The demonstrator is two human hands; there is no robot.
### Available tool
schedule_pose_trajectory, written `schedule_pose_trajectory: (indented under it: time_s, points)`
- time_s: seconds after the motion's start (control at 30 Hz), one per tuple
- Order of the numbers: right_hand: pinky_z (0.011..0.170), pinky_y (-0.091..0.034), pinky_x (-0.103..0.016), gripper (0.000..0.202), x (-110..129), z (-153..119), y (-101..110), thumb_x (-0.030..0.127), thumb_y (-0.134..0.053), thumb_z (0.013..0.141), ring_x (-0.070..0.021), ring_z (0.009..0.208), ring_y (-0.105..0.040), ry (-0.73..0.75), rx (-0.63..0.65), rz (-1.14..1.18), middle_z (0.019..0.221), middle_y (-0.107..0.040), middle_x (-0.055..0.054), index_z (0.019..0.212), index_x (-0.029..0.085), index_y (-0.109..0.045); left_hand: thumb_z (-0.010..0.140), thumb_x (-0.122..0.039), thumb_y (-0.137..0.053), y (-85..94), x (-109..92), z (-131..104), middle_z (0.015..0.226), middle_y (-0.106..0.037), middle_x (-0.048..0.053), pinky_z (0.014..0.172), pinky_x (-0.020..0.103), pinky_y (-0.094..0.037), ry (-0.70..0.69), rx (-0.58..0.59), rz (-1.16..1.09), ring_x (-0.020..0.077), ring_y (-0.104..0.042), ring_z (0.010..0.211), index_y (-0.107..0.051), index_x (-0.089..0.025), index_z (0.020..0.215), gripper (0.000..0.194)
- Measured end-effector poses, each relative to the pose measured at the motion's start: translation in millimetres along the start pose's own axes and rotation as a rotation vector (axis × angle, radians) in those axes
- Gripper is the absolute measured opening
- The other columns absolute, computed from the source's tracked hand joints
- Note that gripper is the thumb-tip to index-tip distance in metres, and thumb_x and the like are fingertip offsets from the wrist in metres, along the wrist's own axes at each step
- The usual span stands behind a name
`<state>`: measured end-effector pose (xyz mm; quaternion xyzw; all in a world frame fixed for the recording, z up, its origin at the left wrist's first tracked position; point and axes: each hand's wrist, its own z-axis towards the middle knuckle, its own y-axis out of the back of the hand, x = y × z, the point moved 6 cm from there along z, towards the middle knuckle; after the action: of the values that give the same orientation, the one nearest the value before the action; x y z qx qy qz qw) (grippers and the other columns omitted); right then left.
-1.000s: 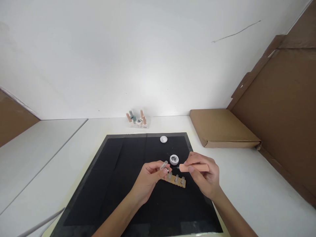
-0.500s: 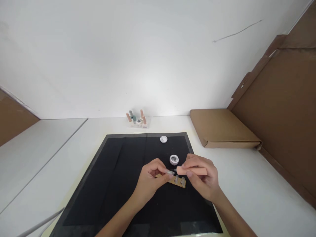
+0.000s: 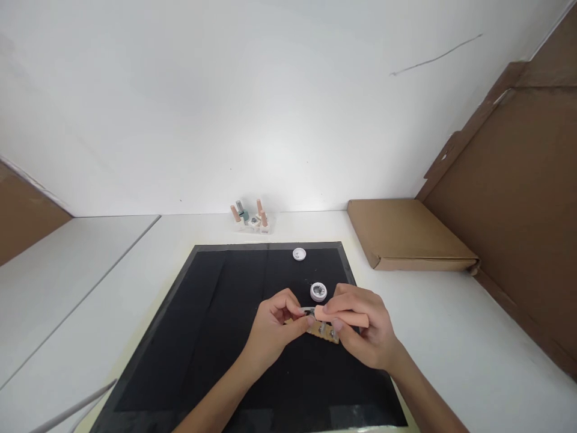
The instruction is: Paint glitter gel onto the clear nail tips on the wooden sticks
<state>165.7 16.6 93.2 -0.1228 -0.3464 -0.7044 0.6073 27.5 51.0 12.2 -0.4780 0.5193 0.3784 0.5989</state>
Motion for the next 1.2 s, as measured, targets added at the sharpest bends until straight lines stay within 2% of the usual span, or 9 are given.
schedule_pose_trajectory:
  time_s: [0.17, 0.33, 0.5, 0.73, 0.87, 1.0, 1.1, 1.2]
  points:
    - [0.043, -0.031, -0.025, 0.016, -0.8, -0.8, -0.8, 0.008, -0.051, 0.076, -0.0125, 0.045, -0.038, 0.0, 0.013, -0.027, 0.052, -0.051, 0.003, 0.078, 0.022, -0.06, 0.056, -0.03, -0.084, -0.1, -0.2, 0.1, 0.06, -0.045, -0.004, 0.05, 0.021, -0.035, 0.01, -0.002, -0.005, 0.0069, -0.043, 0.053, -0.053, -0.014, 0.049, 0.035]
    - [0.044, -0.032, -0.025, 0.019, -1.4, -2.1, -0.2, 0.007, -0.05, 0.077, -0.0132, 0.048, -0.042, -0.002, 0.012, 0.014, 0.055, -0.055, 0.001, 0.083, 0.022, -0.06, 0.058, -0.027, -0.083, 0.6, 0.4, 0.4, 0.06, -0.046, -0.004, 0.05, 0.02, -0.035, 0.008, -0.005, -0.003, 0.007, -0.044, 0.054, -0.054, -0.013, 0.05, 0.033]
    - [0.042, -0.03, -0.025, 0.016, -1.0, -1.0, -1.4, 0.009, -0.05, 0.077, -0.0127, 0.046, -0.038, -0.008, 0.024, -0.033, 0.052, -0.046, 0.003, 0.077, 0.022, -0.06, 0.056, -0.027, -0.083, 1.1, 0.5, 0.1, 0.06, -0.046, -0.004, 0.05, 0.021, -0.034, 0.009, -0.006, 0.005, 0.007, -0.043, 0.053, -0.054, -0.014, 0.049, 0.033]
    - [0.044, -0.032, -0.025, 0.016, -3.2, -4.0, -2.5, 0.01, -0.052, 0.078, -0.0132, 0.049, -0.042, -0.018, 0.04, 0.0, 0.056, -0.05, 0.002, 0.084, 0.022, -0.062, 0.057, -0.027, -0.083, 0.8, 0.3, 0.0, 0.059, -0.045, -0.004, 0.05, 0.021, -0.034, -0.006, -0.007, 0.017, 0.0073, -0.043, 0.054, -0.053, -0.014, 0.048, 0.034]
    - [0.045, -0.031, -0.025, 0.018, -4.6, -4.2, -1.9, 0.007, -0.05, 0.075, -0.0126, 0.049, -0.038, -0.023, 0.03, 0.026, 0.055, -0.049, 0.002, 0.078, 0.022, -0.058, 0.056, -0.027, -0.083, 0.9, 1.2, 0.3, 0.06, -0.046, -0.004, 0.05, 0.021, -0.035, 0.009, -0.008, 0.006, 0.0074, -0.044, 0.054, -0.054, -0.014, 0.049, 0.033]
    - [0.046, -0.031, -0.024, 0.019, -5.9, -3.3, -1.6, 0.006, -0.051, 0.076, -0.013, 0.051, -0.041, -0.04, 0.034, 0.046, 0.057, -0.051, 0.002, 0.083, 0.021, -0.06, 0.057, -0.025, -0.082, 0.4, 0.2, 0.3, 0.06, -0.045, -0.004, 0.049, 0.02, -0.034, 0.012, -0.003, -0.009, 0.0068, -0.043, 0.053, -0.053, -0.013, 0.048, 0.033]
    - [0.045, -0.03, -0.024, 0.017, -7.4, -4.1, -1.6, 0.006, -0.052, 0.074, -0.0126, 0.049, -0.04, -0.053, 0.038, 0.038, 0.056, -0.048, 0.002, 0.078, 0.021, -0.06, 0.058, -0.023, -0.082, 0.9, -0.3, 0.0, 0.06, -0.045, -0.004, 0.049, 0.02, -0.033, 0.002, -0.009, -0.007, 0.0069, -0.043, 0.053, -0.054, -0.013, 0.049, 0.031]
    - [0.047, -0.032, -0.025, 0.017, -9.0, -5.1, 0.6, 0.006, -0.051, 0.075, -0.013, 0.051, -0.042, -0.066, 0.006, 0.063, 0.057, -0.052, 0.001, 0.076, 0.021, -0.06, 0.059, -0.022, -0.081, 1.2, 1.3, -0.7, 0.061, -0.047, -0.004, 0.05, 0.021, -0.035, 0.008, -0.001, -0.004, 0.0074, -0.044, 0.054, -0.054, -0.013, 0.051, 0.029]
